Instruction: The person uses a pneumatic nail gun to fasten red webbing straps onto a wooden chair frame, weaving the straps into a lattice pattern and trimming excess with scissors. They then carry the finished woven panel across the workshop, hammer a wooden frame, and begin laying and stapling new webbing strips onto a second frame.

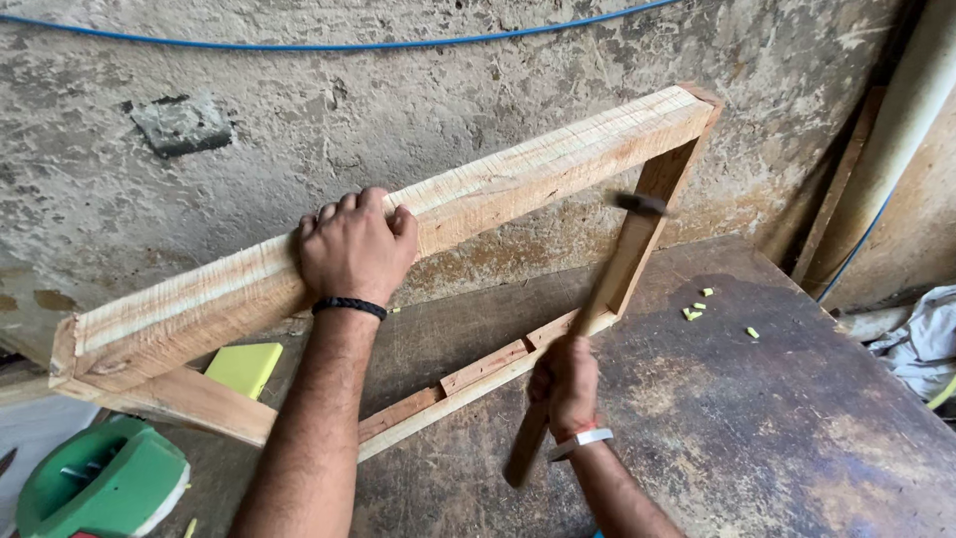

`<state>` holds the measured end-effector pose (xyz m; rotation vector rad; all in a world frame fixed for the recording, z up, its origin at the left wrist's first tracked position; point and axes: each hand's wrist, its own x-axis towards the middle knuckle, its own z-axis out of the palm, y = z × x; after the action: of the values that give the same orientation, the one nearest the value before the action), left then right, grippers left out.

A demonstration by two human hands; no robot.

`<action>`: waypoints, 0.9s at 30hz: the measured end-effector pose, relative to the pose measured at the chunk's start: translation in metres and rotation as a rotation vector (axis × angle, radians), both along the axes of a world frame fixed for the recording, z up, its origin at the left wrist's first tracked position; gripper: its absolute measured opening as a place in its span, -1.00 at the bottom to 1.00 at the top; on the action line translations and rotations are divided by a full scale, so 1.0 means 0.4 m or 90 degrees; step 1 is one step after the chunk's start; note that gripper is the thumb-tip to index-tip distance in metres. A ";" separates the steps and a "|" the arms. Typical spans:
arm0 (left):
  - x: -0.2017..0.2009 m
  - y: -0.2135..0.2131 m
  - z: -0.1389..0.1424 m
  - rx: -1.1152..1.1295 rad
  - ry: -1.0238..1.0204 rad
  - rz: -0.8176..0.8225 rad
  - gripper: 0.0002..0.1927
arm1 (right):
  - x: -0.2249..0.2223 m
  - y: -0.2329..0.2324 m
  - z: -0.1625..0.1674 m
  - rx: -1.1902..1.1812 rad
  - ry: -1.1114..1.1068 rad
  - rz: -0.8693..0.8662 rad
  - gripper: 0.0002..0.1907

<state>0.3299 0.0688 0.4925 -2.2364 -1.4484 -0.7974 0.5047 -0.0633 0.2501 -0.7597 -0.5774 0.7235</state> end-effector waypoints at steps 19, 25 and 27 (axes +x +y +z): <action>0.287 0.063 0.071 -0.241 0.050 -0.038 -0.40 | 0.043 0.211 -0.203 -0.093 -0.076 -0.005 -0.37; 0.289 0.087 0.089 -0.287 0.059 -0.007 -0.39 | 0.018 0.232 -0.185 0.165 -0.049 -0.002 -0.43; 0.291 0.093 0.088 -0.293 0.050 -0.001 -0.40 | 0.019 0.256 -0.178 0.021 -0.083 0.072 -0.44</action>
<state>0.4462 0.1061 0.5275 -2.5609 -1.7288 -0.3956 0.5123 0.0392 0.1788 -0.7523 -0.7538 0.7708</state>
